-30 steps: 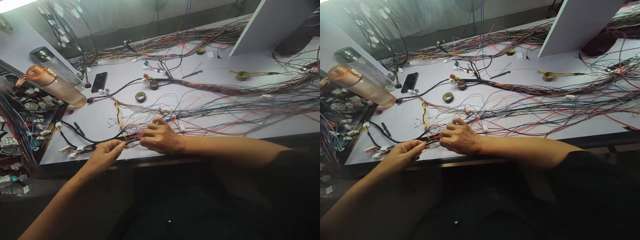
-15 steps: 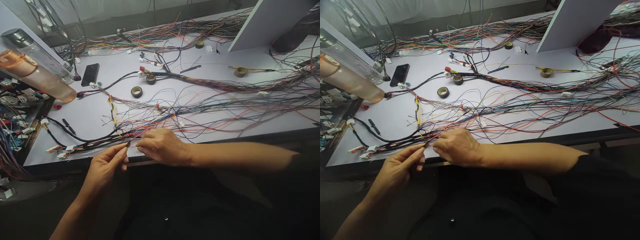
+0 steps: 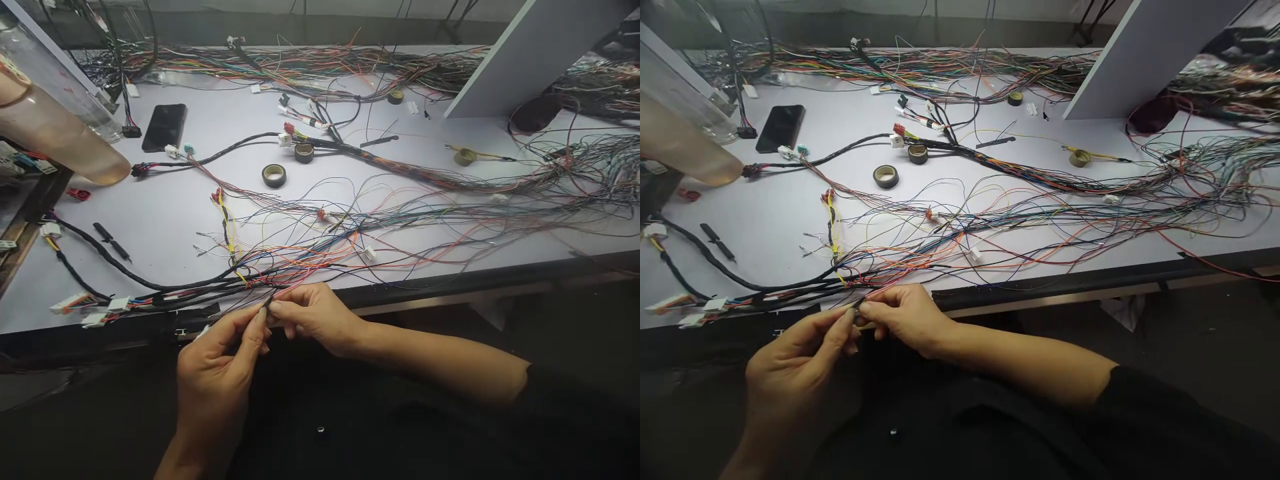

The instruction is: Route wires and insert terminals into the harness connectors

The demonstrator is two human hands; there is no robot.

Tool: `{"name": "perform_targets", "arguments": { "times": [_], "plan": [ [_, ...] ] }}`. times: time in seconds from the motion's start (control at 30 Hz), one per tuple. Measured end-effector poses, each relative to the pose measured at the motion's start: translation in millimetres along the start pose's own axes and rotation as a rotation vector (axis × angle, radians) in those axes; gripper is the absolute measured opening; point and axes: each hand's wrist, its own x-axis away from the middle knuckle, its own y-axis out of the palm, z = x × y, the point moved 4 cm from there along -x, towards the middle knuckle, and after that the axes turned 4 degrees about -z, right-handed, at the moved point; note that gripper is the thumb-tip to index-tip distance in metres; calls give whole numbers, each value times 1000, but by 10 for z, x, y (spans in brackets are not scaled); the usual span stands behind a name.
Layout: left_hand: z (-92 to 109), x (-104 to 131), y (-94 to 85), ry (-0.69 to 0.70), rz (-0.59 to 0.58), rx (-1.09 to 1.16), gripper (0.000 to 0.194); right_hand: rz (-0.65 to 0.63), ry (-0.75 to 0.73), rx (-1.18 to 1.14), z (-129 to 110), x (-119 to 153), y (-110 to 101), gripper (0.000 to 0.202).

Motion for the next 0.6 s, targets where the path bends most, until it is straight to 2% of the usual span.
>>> {"name": "perform_targets", "arguments": {
  "times": [0.1, 0.27, 0.47, 0.53, 0.6],
  "plan": [
    [10, -7, -17, 84, 6, -64, 22, 28, 62, -106, 49, 5, 11, 35],
    [28, -65, -61, 169, -50, -175, 19, 31, 56, -167, 59, 8, 36, 36],
    [68, -440, -147, 436, -97, -287, 22, 18, 24, -227, -82, -286, 63, 40],
    [2, -558, -167, 452, -126, -298, 25, 21, 51, -166, -164, -410, 40, 41],
    [-149, -650, -184, 401, -163, -274, 30, 25, 13, -8, -290, -476, 1, 39]
  ]
}}
